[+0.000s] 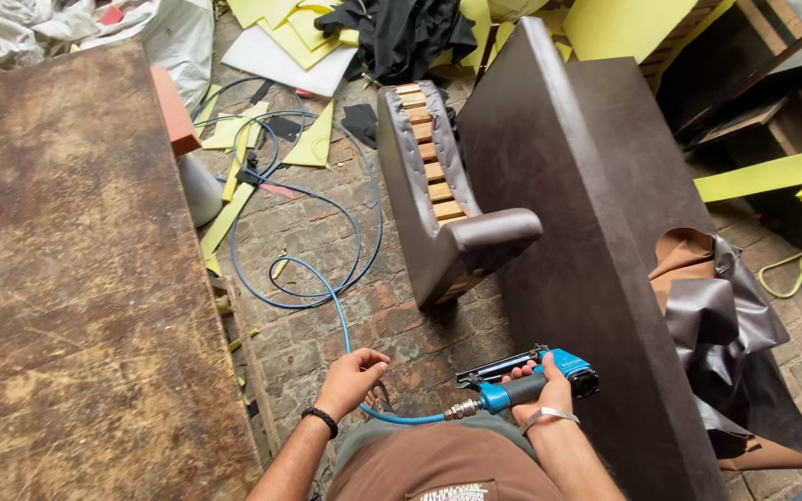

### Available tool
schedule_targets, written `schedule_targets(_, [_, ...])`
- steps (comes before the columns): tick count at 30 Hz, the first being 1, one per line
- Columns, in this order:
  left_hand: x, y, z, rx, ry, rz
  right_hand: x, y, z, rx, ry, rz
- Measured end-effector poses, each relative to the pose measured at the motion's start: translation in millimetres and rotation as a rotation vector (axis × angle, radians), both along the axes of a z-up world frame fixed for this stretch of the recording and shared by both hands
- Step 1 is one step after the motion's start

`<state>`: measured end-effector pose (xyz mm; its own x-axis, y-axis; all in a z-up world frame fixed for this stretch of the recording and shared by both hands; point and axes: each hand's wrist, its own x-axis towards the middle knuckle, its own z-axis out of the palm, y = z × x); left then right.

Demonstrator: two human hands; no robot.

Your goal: The person uses a pneumatic staple gun to attach brown leather to a chair armrest, then trims excess material with scissors. They remove the leather cover, lay it on a workbench, and cut along seams to separate pieces.

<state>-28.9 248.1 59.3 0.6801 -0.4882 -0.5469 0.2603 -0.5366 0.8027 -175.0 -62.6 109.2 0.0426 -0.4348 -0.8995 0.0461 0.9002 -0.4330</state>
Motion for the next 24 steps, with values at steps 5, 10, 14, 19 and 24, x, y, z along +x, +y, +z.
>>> schedule_targets(5, [15.4, 48.1, 8.1, 0.224, -0.043, -0.049, 27.9, 35.5, 10.0, -0.006, -0.020, 0.051])
schedule_targets(10, [20.2, 53.8, 23.5, 0.193, -0.028, 0.062, 48.4, 39.6, 17.4, -0.055, -0.125, 0.247])
schedule_targets(14, [33.5, 3.1, 51.0, 0.074, -0.086, 0.090, 75.3, 34.4, 18.0, -0.021, -0.390, 0.410])
schedule_targets(19, [46.6, -87.3, 99.9, -0.150, -0.276, -0.066, 129.1, 19.9, 17.4, -0.043, -0.619, 0.720])
schedule_targets(24, [50.5, -90.4, 119.8, -0.007, -0.566, -0.010, 198.4, 27.5, 12.5, 0.051, -0.780, 0.932])
